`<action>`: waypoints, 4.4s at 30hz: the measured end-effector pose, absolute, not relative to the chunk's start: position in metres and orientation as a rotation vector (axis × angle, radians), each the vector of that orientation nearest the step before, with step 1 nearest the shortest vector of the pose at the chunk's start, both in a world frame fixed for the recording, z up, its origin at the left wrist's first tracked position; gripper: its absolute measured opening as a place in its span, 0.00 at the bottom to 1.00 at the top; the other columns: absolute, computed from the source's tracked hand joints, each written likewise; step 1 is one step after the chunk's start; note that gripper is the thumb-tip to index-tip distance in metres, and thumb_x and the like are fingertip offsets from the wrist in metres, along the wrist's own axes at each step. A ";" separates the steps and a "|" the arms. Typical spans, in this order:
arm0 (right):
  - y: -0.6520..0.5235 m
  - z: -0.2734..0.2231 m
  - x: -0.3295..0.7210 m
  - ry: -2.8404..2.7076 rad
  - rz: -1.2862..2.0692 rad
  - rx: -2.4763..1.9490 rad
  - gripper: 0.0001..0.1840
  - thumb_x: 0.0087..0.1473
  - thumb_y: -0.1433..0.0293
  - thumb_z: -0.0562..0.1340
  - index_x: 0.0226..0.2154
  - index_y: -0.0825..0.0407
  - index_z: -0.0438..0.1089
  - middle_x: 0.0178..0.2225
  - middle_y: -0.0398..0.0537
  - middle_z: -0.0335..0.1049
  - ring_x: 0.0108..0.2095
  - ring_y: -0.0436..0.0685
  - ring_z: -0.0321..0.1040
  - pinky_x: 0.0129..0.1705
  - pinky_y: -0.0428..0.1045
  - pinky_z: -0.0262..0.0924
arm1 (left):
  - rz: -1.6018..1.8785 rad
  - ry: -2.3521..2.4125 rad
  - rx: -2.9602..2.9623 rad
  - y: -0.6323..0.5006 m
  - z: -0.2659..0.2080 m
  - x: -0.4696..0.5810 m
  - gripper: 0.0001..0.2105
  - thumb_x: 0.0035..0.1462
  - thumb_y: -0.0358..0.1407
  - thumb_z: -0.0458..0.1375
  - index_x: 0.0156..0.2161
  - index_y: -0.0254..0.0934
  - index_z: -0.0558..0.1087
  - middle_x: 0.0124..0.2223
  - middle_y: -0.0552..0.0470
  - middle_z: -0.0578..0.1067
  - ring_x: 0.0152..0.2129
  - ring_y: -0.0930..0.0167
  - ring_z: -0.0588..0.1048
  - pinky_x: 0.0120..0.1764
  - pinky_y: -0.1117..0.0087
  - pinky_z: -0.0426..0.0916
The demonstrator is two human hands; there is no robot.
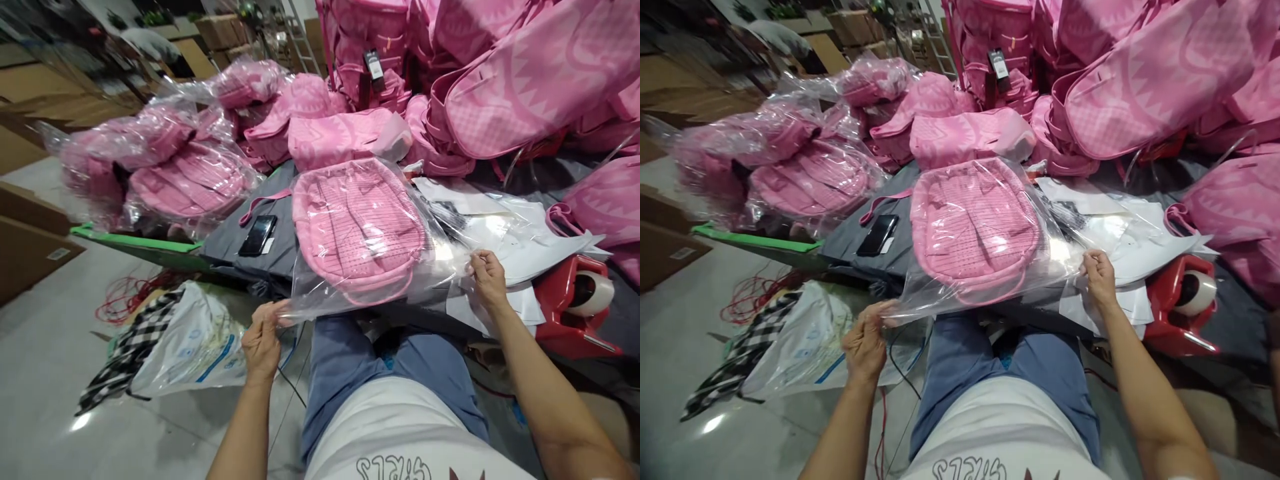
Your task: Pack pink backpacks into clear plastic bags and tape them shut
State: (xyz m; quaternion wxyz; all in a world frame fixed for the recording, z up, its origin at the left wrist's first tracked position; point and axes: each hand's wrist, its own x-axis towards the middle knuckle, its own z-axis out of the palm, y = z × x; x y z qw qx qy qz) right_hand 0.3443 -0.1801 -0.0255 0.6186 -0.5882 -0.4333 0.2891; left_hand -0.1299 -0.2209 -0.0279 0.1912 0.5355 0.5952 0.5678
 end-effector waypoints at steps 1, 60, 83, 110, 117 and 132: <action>-0.180 -0.024 0.342 -1.000 0.666 -1.366 0.24 0.51 0.45 0.68 0.35 0.47 0.64 0.20 0.35 0.59 0.21 0.51 0.56 0.24 0.46 0.52 | 1.555 1.701 1.451 -0.215 -0.030 -0.131 0.22 0.62 0.56 0.56 0.33 0.39 0.80 0.31 0.49 0.76 0.39 0.63 0.75 0.50 0.65 0.68; -0.176 -0.012 0.334 -0.770 0.739 -1.592 0.27 0.35 0.47 0.71 0.29 0.49 0.66 0.25 0.40 0.65 0.25 0.51 0.62 0.26 0.46 0.56 | 0.700 1.175 2.174 -0.142 0.053 -0.025 0.13 0.65 0.38 0.57 0.28 0.40 0.70 0.37 0.51 0.76 0.37 0.65 0.73 0.44 0.63 0.65; -0.364 0.044 0.415 -0.330 0.262 -2.088 0.38 0.33 0.37 0.67 0.30 0.54 0.78 0.30 0.52 0.76 0.30 0.57 0.65 0.27 0.47 0.54 | 0.662 1.221 2.246 -0.141 0.052 -0.029 0.18 0.62 0.50 0.52 0.27 0.43 0.71 0.37 0.49 0.77 0.35 0.60 0.73 0.41 0.59 0.64; -0.338 0.028 0.299 -0.414 0.978 -1.450 0.35 0.42 0.42 0.72 0.26 0.46 0.52 0.18 0.30 0.41 0.18 0.45 0.31 0.14 0.41 0.32 | 0.660 1.211 2.242 -0.146 0.057 -0.025 0.16 0.64 0.49 0.50 0.30 0.42 0.69 0.34 0.49 0.75 0.35 0.60 0.73 0.41 0.60 0.64; -0.235 0.115 0.265 -1.596 1.402 -1.152 0.25 0.61 0.48 0.65 0.29 0.49 0.60 0.22 0.35 0.51 0.22 0.47 0.45 0.24 0.45 0.43 | 0.646 1.251 2.237 -0.148 0.058 -0.016 0.11 0.67 0.38 0.52 0.31 0.40 0.67 0.36 0.50 0.74 0.37 0.63 0.72 0.44 0.60 0.63; -0.089 0.113 0.259 -2.402 0.424 -1.875 0.18 0.54 0.60 0.72 0.30 0.48 0.62 0.24 0.39 0.66 0.24 0.51 0.59 0.27 0.46 0.44 | 0.634 1.220 2.270 -0.147 0.052 -0.022 0.08 0.68 0.34 0.55 0.34 0.39 0.68 0.39 0.51 0.75 0.40 0.64 0.72 0.46 0.60 0.64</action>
